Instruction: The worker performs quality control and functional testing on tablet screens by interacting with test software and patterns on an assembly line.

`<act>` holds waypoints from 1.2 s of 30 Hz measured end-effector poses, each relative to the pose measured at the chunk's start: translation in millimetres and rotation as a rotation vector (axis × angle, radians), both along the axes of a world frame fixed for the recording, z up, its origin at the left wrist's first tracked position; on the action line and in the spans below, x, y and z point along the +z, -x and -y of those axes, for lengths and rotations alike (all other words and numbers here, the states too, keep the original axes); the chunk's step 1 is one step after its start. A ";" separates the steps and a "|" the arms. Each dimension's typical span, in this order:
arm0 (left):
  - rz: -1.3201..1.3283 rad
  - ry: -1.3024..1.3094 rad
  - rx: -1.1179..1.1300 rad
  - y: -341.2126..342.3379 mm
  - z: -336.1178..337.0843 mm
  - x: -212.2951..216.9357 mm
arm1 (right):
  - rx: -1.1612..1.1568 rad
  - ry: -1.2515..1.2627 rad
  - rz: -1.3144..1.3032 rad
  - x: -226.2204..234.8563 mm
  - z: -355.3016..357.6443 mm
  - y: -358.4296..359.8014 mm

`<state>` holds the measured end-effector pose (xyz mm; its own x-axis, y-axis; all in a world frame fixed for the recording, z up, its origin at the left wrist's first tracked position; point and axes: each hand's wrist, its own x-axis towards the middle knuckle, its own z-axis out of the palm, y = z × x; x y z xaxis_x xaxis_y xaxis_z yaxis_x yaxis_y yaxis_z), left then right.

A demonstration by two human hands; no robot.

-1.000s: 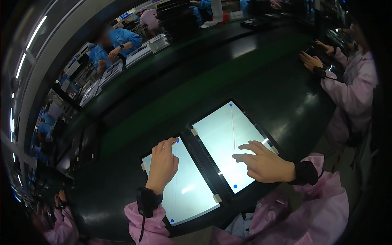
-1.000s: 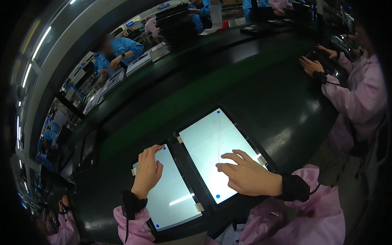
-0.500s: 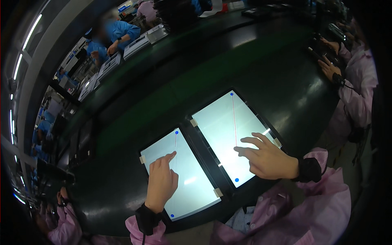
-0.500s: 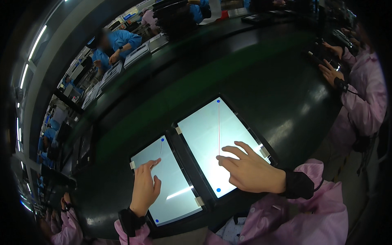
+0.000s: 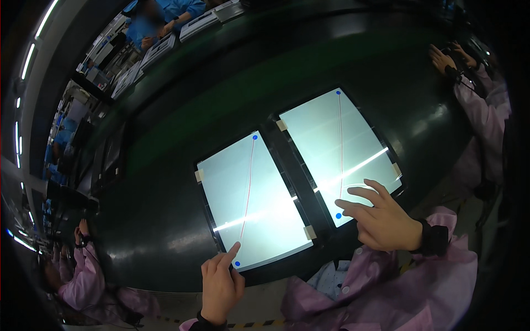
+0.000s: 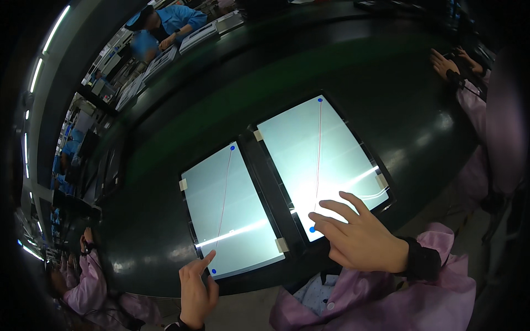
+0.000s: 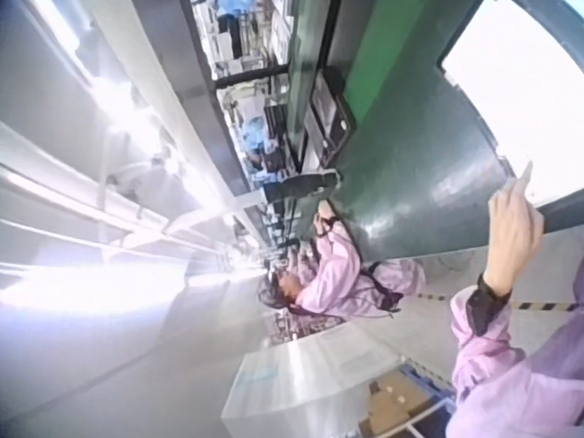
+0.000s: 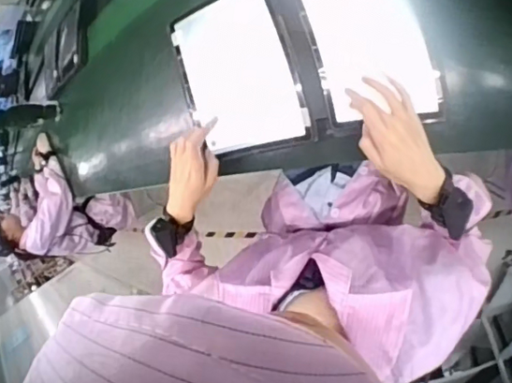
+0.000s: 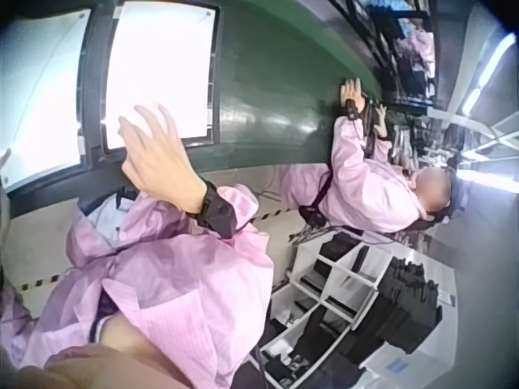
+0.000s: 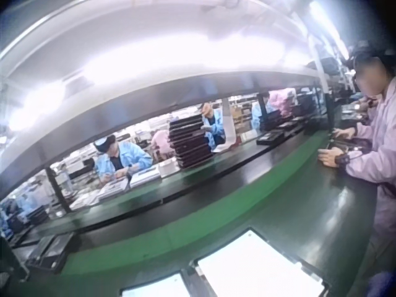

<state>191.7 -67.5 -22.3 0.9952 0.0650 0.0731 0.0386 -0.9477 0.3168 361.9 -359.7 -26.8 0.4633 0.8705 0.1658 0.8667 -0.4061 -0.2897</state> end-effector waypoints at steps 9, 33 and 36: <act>-0.107 -0.001 0.138 27.7 5.3 -0.6 | 0.014 -0.022 -0.027 -1.5 -0.4 11.7; 0.510 0.095 0.091 -58.3 -53.0 -2.6 | -0.265 -0.426 -0.187 19.7 -8.0 -74.3; 0.554 -0.089 0.042 -81.7 -56.3 -18.9 | -0.268 -0.470 -0.177 -1.3 -21.4 -89.3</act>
